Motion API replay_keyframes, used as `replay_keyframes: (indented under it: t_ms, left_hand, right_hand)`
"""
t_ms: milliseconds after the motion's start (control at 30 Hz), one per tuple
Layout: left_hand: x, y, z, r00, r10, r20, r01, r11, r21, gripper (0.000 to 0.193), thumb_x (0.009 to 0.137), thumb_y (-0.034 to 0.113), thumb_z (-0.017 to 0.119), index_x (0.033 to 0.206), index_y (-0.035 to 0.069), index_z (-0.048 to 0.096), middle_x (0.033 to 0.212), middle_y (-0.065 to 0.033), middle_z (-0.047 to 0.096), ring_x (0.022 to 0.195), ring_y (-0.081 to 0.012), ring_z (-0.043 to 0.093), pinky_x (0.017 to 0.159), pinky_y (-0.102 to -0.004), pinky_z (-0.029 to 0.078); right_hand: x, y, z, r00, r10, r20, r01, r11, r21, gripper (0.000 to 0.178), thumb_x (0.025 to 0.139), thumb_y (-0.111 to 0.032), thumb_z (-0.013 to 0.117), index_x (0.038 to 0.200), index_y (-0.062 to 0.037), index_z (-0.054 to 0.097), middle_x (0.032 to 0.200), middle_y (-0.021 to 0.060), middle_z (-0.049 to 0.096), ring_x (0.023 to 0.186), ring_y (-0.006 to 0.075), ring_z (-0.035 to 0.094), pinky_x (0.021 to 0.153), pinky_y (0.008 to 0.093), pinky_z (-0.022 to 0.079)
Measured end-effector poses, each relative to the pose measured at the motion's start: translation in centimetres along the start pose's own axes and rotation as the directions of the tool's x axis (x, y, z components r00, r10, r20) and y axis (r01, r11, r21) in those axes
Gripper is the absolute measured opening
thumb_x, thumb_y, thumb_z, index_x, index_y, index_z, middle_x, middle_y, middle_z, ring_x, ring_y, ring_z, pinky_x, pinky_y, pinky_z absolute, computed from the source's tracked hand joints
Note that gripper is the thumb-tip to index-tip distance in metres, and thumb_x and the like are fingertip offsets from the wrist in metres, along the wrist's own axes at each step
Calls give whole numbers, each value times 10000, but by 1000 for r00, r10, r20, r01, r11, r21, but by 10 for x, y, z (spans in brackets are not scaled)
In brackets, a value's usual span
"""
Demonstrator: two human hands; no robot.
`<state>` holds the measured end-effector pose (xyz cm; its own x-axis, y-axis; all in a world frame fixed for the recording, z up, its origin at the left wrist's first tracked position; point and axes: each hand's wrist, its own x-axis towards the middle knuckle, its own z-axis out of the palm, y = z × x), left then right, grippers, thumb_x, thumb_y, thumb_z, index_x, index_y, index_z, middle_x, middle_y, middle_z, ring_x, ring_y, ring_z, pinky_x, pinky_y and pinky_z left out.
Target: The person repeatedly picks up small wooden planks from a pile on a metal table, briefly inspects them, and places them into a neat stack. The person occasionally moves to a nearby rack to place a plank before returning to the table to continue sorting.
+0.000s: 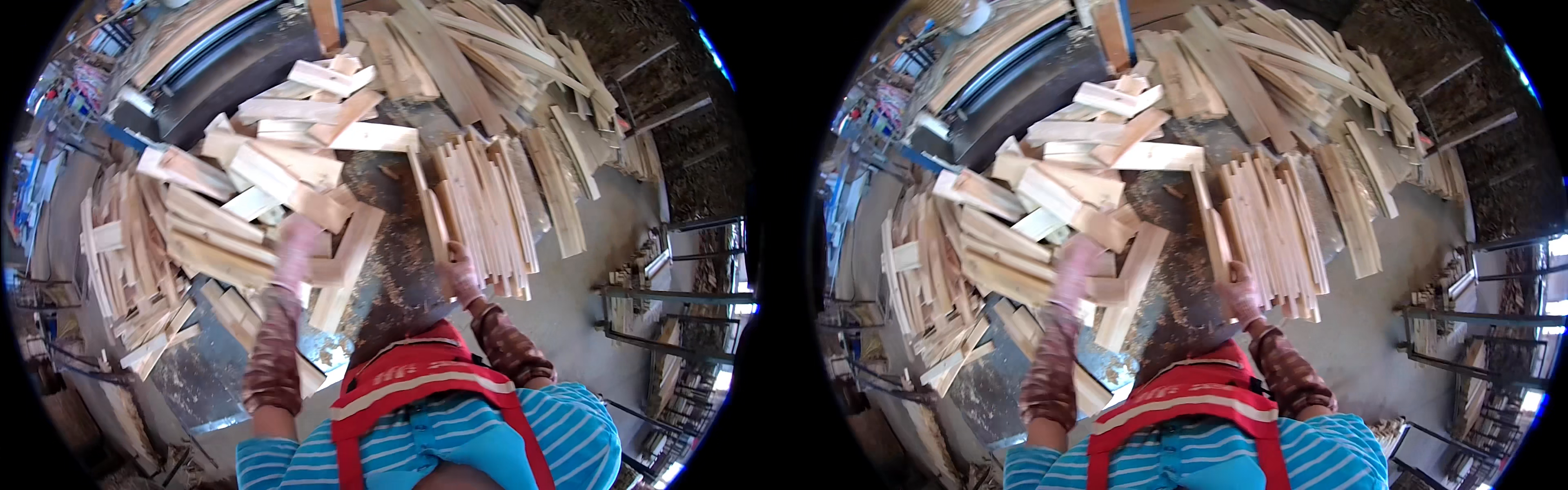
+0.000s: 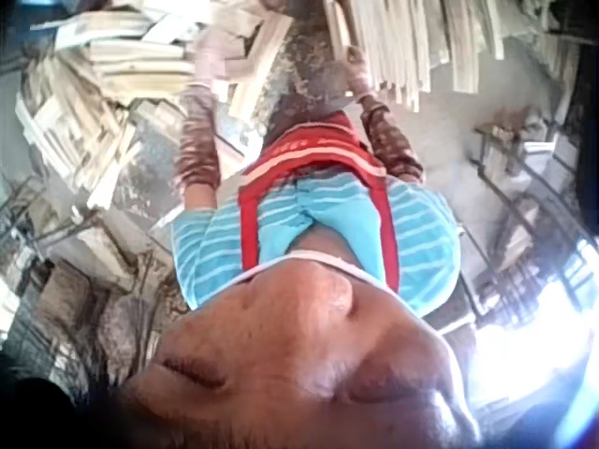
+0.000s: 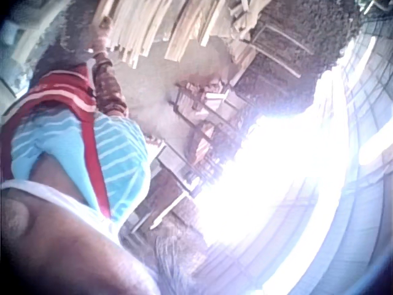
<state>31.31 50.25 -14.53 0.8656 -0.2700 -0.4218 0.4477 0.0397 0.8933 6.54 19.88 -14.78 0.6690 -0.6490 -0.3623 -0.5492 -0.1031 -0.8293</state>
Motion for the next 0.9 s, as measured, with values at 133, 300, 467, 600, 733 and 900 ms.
replay_keyframes:
  t_ms: [133,300,467,600,733,900]
  left_hand:
    - [-50,-36,195,912,-233,338,78,906,415,879,896,502,679,1491,2,269,1346,-217,548,1294,-303,499,1102,-387,400]
    - [-46,-108,261,880,-351,319,83,776,625,986,877,434,623,1573,-19,92,1388,-346,512,1285,-427,537,1080,-426,424]
    - [-59,-112,285,877,-373,302,-71,521,850,821,906,325,549,1568,52,147,1452,-281,470,1200,-439,594,1015,-512,480]
    - [-45,-125,265,880,-272,389,-188,552,812,796,898,388,592,1538,61,249,1488,-234,457,1200,-419,599,1021,-502,477]
    - [-36,-50,217,894,-156,421,-125,814,567,626,906,323,652,1426,22,477,1427,-219,532,1239,-332,598,1006,-413,497]
    - [12,27,125,858,325,-396,-184,917,354,931,845,315,791,1549,8,265,1589,-212,311,1478,-332,295,1213,-371,264]
  right_hand:
    - [7,27,7,995,98,19,-100,965,241,681,748,-153,765,1349,50,518,1181,168,658,1056,219,643,898,307,529]
    - [4,-35,-42,967,211,144,-81,786,-612,439,885,-478,616,1117,-123,729,934,187,727,910,317,714,843,385,553]
    - [40,-54,-83,995,14,94,1,988,-153,260,908,-310,667,1031,-98,752,920,181,734,873,345,719,757,417,559]
    - [106,-139,-34,938,-218,269,311,870,-381,443,867,-327,675,1244,-95,648,1092,155,714,1017,338,683,874,437,537]
    - [194,-184,53,866,-342,365,500,622,-602,775,796,-349,713,1467,-109,409,1421,175,526,1246,365,554,1020,457,472]
    - [275,-190,113,771,-503,392,594,343,-728,845,742,-330,758,1438,-37,377,1410,187,477,1342,380,423,1137,483,331]
